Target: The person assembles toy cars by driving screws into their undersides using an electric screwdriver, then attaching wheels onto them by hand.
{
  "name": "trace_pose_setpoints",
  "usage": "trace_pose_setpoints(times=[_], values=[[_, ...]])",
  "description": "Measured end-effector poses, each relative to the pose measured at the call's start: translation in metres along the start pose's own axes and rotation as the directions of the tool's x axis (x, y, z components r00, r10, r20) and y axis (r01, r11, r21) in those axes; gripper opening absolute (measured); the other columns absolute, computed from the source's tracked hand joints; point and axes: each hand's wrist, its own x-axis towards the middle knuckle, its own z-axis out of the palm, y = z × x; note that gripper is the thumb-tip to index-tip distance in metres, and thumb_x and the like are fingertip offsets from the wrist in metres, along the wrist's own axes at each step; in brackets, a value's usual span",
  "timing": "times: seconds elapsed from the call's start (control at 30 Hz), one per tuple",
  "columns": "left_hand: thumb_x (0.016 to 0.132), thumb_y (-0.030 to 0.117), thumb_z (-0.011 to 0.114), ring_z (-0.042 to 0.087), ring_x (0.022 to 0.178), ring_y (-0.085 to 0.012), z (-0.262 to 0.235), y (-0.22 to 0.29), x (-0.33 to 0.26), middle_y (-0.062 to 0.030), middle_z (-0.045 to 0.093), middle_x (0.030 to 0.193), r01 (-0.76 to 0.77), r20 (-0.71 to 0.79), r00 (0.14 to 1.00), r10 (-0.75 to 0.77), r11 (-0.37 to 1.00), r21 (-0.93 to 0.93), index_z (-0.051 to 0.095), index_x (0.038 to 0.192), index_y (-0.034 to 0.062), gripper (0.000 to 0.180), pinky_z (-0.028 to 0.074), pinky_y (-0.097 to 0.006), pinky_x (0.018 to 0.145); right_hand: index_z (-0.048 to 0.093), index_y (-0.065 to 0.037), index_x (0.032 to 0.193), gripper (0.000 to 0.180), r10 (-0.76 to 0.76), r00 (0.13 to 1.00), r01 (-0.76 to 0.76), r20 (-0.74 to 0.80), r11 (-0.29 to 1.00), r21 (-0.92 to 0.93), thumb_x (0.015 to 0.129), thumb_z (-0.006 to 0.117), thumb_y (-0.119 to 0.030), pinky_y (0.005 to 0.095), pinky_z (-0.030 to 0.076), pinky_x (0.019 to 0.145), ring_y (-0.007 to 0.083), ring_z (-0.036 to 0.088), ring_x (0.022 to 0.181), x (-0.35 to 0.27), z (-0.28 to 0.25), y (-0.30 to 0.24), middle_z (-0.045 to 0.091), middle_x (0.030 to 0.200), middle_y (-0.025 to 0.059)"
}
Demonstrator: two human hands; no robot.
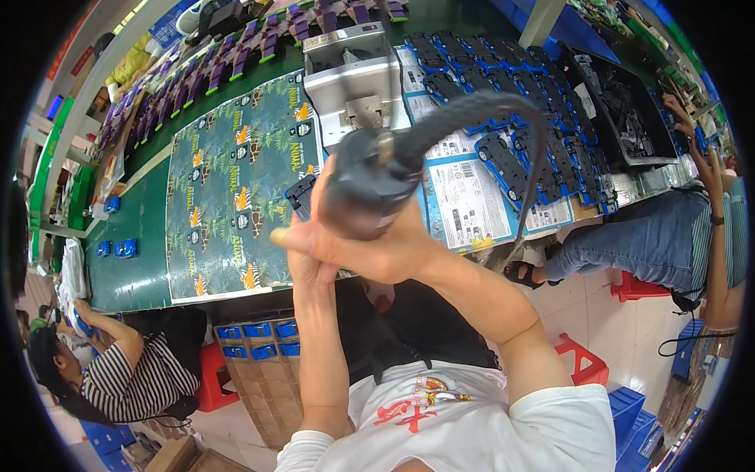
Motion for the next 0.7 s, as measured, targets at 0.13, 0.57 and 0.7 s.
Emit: trace_pose_setpoints(times=[0.13, 0.57, 0.7], values=[[0.075, -0.010, 0.063, 0.066, 0.093, -0.0214, 0.011, 0.007, -0.008, -0.0088, 0.065, 0.104, -0.041, -0.013, 0.999, 0.041, 0.997, 0.063, 0.054, 0.118, 0.0061, 0.047, 0.056, -0.035, 0.082, 0.049, -0.007, 0.079, 0.031, 0.010, 0.997, -0.014, 0.080, 0.998, 0.054, 0.079, 0.080, -0.010, 0.0231, 0.040, 0.056, 0.0083, 0.051, 0.056, 0.003, -0.001, 0.009, 0.057, 0.064, 0.0029], [0.077, -0.010, 0.059, 0.067, 0.092, -0.0216, -0.003, 0.009, -0.002, -0.0088, 0.066, 0.105, 0.005, -0.026, 1.000, -0.001, 0.989, 0.150, 0.055, 0.117, 0.0038, 0.042, 0.056, -0.035, 0.083, 0.050, -0.007, 0.079, 0.033, -0.001, 0.996, -0.008, 0.092, 0.995, 0.099, 0.078, 0.083, -0.012, 0.0239, 0.041, 0.056, 0.0080, 0.051, 0.057, 0.006, 0.006, 0.008, 0.057, 0.065, 0.0019], [0.078, -0.009, 0.058, 0.067, 0.094, -0.0222, 0.012, 0.010, -0.009, -0.0094, 0.066, 0.106, -0.016, -0.020, 1.000, 0.018, 0.997, 0.080, 0.055, 0.118, 0.0040, 0.042, 0.056, -0.036, 0.084, 0.050, -0.007, 0.079, 0.033, 0.026, 0.998, -0.036, 0.063, 0.985, 0.166, 0.078, 0.083, -0.012, 0.0236, 0.042, 0.056, 0.0079, 0.051, 0.058, 0.005, 0.004, 0.009, 0.057, 0.065, 0.0016]])
